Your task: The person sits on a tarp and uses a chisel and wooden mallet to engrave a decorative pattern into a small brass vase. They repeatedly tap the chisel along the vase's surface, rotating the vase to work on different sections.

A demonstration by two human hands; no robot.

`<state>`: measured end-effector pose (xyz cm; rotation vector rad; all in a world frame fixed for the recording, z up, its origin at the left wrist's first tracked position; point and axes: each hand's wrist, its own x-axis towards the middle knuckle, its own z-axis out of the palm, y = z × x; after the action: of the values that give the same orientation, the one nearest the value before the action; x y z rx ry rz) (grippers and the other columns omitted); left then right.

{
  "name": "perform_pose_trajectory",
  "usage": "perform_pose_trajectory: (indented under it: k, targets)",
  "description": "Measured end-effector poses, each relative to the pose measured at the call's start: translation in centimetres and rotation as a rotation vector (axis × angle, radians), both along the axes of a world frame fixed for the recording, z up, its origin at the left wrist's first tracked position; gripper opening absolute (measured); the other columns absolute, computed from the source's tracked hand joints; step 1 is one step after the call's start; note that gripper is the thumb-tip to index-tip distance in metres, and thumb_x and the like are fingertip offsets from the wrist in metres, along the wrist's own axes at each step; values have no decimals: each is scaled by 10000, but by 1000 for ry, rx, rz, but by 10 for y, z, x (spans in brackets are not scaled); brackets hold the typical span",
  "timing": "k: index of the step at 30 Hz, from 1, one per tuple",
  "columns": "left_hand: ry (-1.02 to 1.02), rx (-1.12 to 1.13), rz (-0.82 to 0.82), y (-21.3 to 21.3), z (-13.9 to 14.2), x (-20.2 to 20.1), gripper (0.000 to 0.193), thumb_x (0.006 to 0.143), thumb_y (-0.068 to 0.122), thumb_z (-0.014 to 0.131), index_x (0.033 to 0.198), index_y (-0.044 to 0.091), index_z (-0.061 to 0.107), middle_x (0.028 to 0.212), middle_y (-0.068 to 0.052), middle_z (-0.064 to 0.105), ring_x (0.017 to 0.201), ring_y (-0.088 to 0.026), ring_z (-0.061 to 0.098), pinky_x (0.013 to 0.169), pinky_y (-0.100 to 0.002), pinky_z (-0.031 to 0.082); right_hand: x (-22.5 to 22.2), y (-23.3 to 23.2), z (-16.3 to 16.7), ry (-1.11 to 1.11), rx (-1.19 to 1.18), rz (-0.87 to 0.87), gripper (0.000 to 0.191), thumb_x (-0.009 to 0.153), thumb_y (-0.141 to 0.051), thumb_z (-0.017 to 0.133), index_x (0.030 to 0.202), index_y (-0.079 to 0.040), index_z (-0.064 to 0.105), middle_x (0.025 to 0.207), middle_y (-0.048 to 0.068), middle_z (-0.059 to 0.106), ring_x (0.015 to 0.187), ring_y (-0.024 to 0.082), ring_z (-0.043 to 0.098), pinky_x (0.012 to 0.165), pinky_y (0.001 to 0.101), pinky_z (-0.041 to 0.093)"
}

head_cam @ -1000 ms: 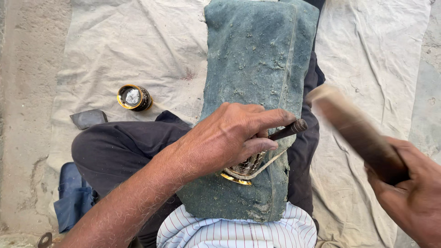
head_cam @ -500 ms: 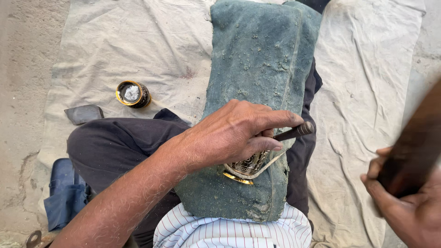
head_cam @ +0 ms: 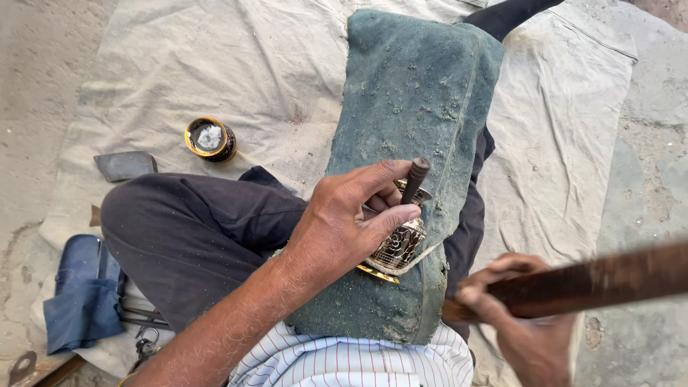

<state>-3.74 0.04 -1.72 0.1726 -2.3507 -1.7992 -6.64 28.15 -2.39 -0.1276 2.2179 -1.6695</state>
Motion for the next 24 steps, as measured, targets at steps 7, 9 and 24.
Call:
perform_pose_trajectory:
  k: [7, 9, 24]
  targets:
    - [-12, 113, 140, 13, 4, 6, 469, 918, 175, 786, 1347, 70, 627, 889, -20, 706, 749, -67, 716, 642, -226, 645, -66, -4, 78, 146, 396, 72, 494, 696, 34, 776, 1117, -38, 526, 842, 94, 688, 894, 158, 732, 815, 328, 647]
    - [32, -19, 139, 15, 7, 8, 471, 918, 171, 786, 1355, 85, 633, 876, -31, 689, 729, -82, 698, 627, -234, 628, -91, -12, 85, 292, 567, 195, 443, 748, 57, 778, 1143, -12, 590, 891, 111, 700, 871, 184, 726, 811, 349, 637]
    - [78, -71, 118, 13, 13, 8, 446, 949, 164, 783, 1360, 109, 619, 907, -31, 674, 785, -97, 724, 674, -232, 644, -163, -17, 87, 653, 1069, 678, 451, 835, 57, 712, 1276, 9, 630, 958, 150, 669, 744, 207, 696, 692, 342, 615]
